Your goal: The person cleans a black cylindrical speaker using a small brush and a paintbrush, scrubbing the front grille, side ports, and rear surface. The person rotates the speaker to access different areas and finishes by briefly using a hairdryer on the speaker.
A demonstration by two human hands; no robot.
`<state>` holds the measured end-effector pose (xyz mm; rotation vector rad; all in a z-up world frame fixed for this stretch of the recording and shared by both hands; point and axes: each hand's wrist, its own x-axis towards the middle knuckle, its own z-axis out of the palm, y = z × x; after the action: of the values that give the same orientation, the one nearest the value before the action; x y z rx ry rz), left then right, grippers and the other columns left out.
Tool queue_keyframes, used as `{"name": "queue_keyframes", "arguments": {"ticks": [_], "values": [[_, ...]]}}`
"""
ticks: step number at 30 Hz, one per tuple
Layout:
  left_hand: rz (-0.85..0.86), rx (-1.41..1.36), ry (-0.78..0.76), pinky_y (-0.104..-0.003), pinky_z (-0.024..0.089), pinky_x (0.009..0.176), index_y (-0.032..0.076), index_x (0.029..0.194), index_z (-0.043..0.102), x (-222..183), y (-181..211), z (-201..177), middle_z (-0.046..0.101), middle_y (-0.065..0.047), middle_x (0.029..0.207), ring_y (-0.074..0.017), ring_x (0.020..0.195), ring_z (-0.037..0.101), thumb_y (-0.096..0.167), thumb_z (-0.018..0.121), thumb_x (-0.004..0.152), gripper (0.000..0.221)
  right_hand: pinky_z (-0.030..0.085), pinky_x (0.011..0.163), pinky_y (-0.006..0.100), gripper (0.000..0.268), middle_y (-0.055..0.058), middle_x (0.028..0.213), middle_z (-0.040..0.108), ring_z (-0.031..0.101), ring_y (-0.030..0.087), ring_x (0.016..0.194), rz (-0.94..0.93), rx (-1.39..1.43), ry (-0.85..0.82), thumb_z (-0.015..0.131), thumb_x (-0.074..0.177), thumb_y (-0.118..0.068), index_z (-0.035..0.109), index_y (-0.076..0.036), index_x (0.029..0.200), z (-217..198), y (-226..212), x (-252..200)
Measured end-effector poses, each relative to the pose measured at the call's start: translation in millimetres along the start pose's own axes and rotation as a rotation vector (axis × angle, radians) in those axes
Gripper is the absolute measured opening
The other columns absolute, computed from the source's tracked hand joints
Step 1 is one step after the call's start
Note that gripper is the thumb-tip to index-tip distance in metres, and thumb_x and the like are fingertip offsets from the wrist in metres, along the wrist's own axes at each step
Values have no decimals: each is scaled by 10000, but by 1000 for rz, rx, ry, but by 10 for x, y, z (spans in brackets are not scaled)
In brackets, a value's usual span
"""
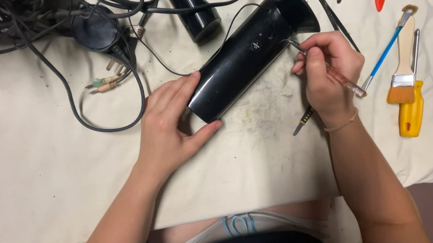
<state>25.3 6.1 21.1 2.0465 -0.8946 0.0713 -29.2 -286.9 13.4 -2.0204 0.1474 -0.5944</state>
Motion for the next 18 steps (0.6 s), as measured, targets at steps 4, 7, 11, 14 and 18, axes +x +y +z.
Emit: {"name": "queue_keyframes", "arguments": {"ticks": [4,7,11,14,18], "values": [[-3,52,1,-422,467,1036,41,1456,529,-30,-10,22,653,-161,1368,-312,1223,648,470,775,920,729,522,607,248,207,179,831,642,699,211,685,-81,-123,-19,455,1117,9,624,96,1036,-5,-96,15],[-3,67,2,-419,472,1034,49,1461,529,-41,-6,26,649,-159,1374,-313,1220,646,477,776,922,732,502,579,242,220,157,785,624,652,189,628,-53,-98,5,484,1160,-23,641,90,1055,5,-97,18],[-10,78,8,-392,472,994,61,1466,533,-46,-1,33,647,-150,1388,-296,1194,654,474,793,916,735,493,628,311,209,174,832,676,650,242,689,-245,-265,30,540,1124,35,710,117,1032,2,-112,15],[-19,90,-3,-390,468,979,62,1472,528,-47,-11,34,645,-150,1398,-294,1194,657,478,797,915,746,441,606,349,207,171,812,668,607,257,694,-348,-384,129,563,1102,65,716,117,971,-30,-13,3],[-16,98,1,-389,468,978,58,1471,525,-53,5,36,646,-152,1394,-293,1199,659,479,794,920,744,453,557,284,259,155,722,577,587,201,585,-125,-172,161,438,1162,-32,613,118,1044,-81,-199,-31]]}}
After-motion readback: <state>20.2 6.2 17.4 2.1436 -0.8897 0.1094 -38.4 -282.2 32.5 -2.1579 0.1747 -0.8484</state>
